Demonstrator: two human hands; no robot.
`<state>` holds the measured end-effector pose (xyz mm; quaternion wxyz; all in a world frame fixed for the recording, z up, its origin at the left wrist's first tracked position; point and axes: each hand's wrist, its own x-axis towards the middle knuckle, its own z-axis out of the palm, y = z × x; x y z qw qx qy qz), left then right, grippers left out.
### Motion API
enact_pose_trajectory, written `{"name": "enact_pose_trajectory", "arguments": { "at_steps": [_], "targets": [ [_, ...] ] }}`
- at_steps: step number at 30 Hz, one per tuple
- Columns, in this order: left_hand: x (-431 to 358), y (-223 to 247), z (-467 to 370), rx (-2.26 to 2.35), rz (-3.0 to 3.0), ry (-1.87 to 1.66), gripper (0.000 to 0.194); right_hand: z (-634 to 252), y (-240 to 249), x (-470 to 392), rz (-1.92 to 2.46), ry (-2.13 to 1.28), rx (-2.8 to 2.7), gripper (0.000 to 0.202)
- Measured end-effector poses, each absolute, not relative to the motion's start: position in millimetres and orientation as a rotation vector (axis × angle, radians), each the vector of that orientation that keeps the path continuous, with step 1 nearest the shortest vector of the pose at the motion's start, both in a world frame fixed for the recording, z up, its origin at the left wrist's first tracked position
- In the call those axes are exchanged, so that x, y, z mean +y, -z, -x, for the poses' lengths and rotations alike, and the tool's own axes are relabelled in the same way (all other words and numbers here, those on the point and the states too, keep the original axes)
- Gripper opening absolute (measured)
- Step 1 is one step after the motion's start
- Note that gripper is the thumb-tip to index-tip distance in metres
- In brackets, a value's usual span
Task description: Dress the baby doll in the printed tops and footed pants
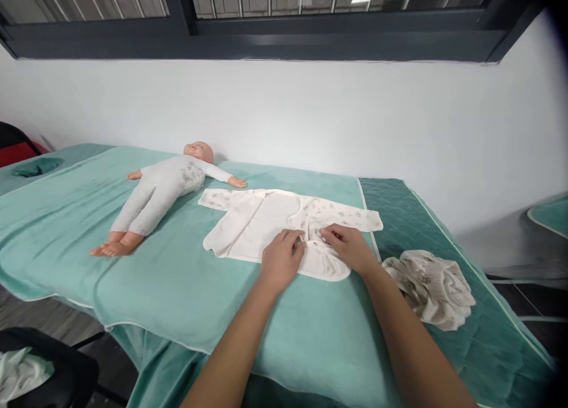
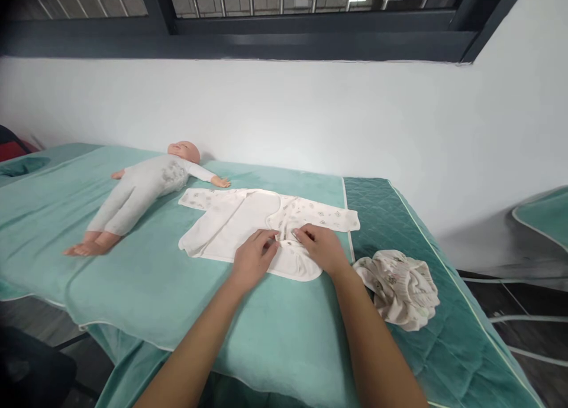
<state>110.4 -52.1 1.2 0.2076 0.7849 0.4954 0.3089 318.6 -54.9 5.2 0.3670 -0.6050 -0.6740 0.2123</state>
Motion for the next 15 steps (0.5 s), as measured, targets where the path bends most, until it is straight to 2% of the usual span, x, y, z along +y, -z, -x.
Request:
{"name": "enact_pose_trajectory", "arguments": {
  "at_steps": [9, 15],
  "targets": [
    [-50, -1, -111, 1.39, -2.151, -0.857, 0.033, -311, -21, -69, 1.196, -0.935, -1.767, 0.038],
    [-50, 0, -111, 1.404, -2.123, -0.835, 0.038, -313, -17, -71, 1.112, -1.259, -1.674, 0.041]
  ]
}}
